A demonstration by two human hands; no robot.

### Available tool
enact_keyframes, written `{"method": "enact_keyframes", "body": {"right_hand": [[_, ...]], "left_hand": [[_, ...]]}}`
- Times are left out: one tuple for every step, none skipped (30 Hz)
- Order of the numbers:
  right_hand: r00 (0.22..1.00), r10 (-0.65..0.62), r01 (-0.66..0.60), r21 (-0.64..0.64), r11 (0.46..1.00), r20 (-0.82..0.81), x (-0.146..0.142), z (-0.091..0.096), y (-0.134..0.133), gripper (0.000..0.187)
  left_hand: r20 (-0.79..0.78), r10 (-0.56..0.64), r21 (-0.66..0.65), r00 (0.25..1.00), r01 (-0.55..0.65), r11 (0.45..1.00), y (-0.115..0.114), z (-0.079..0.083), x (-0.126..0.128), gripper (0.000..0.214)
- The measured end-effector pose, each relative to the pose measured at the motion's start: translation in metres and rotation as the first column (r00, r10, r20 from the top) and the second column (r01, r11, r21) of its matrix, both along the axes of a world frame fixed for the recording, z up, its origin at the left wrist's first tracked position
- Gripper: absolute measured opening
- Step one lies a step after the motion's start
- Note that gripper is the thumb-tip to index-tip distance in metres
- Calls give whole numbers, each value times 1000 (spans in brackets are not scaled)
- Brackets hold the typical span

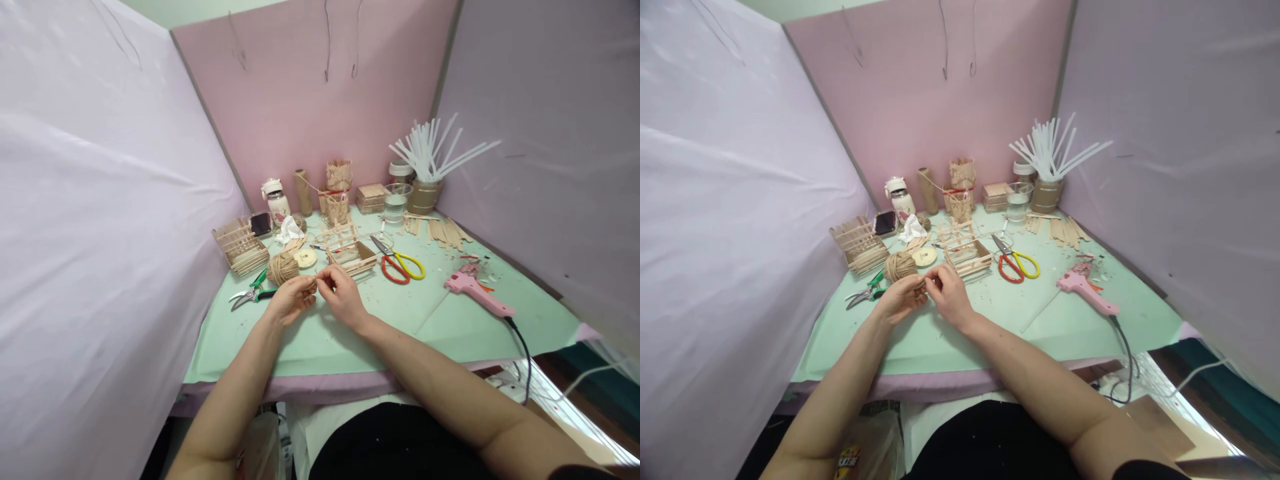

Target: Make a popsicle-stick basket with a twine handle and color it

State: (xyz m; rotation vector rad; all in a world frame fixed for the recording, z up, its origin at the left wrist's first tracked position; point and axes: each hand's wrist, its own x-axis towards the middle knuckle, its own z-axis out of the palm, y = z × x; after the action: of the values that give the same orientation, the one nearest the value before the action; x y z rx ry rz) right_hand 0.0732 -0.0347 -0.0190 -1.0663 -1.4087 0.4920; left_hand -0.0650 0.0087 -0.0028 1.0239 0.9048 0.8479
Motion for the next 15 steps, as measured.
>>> {"method": "enact_keyframes", "body": {"right_hand": [[1000, -2, 2, -7, 1000, -9, 0, 1, 0, 12], [1000, -6, 5, -22, 1000, -27, 0, 1, -1, 12], [999, -11, 9, -43, 999, -49, 1, 2, -1, 12], [997, -14, 9, -66, 998, -72, 1, 2, 0, 12], [995, -15, 7, -87, 996, -94, 1, 3, 0, 12], [994, -14, 2, -105, 994, -110, 1, 3, 1, 12], [993, -11, -3, -118, 993, -120, 1, 3, 2, 12], [992, -8, -8, -127, 992, -125, 1, 3, 2, 12], [992, -8, -9, -131, 991, -127, 1, 2, 3, 12], [992, -9, -8, -132, 991, -126, 2, 2, 4, 13], [992, -12, -4, -131, 991, -122, 2, 2, 4, 14], [993, -17, 2, -129, 992, -116, 2, 1, 5, 15], [994, -22, 8, -128, 992, -110, 2, 1, 5, 16], [994, -28, 15, -130, 991, -105, 3, 0, 5, 17], [994, -35, 21, -136, 991, -103, 3, 0, 6, 17]], "left_hand": [[0, -4, 17, 1000, 4, 1000, 0, 0, 0, 31], [-13, 7, 68, 1000, -6, 998, 0, -1, 0, 31], [-39, 30, 143, 999, -24, 989, 0, -2, -1, 31], [-73, 61, 233, 995, -43, 972, -1, -3, 0, 29], [-110, 99, 328, 989, -58, 943, 0, -5, 0, 27], [-147, 143, 416, 979, -70, 907, 0, -6, 0, 24], [-181, 188, 491, 965, -77, 868, 0, -8, 0, 21], [-211, 224, 548, 952, -75, 833, 0, -9, 0, 20], [-234, 254, 591, 939, -70, 804, 0, -10, 0, 18], [-253, 273, 622, 928, -60, 781, 0, -11, 0, 18], [-267, 285, 648, 920, -47, 760, 0, -11, 0, 17], [-279, 294, 677, 914, -30, 736, -1, -11, 0, 16], [-288, 306, 710, 907, -12, 704, -2, -11, 0, 14], [-299, 322, 747, 898, 10, 665, -2, -11, 1, 12], [-312, 340, 782, 887, 36, 622, -3, -11, 1, 11]]}}
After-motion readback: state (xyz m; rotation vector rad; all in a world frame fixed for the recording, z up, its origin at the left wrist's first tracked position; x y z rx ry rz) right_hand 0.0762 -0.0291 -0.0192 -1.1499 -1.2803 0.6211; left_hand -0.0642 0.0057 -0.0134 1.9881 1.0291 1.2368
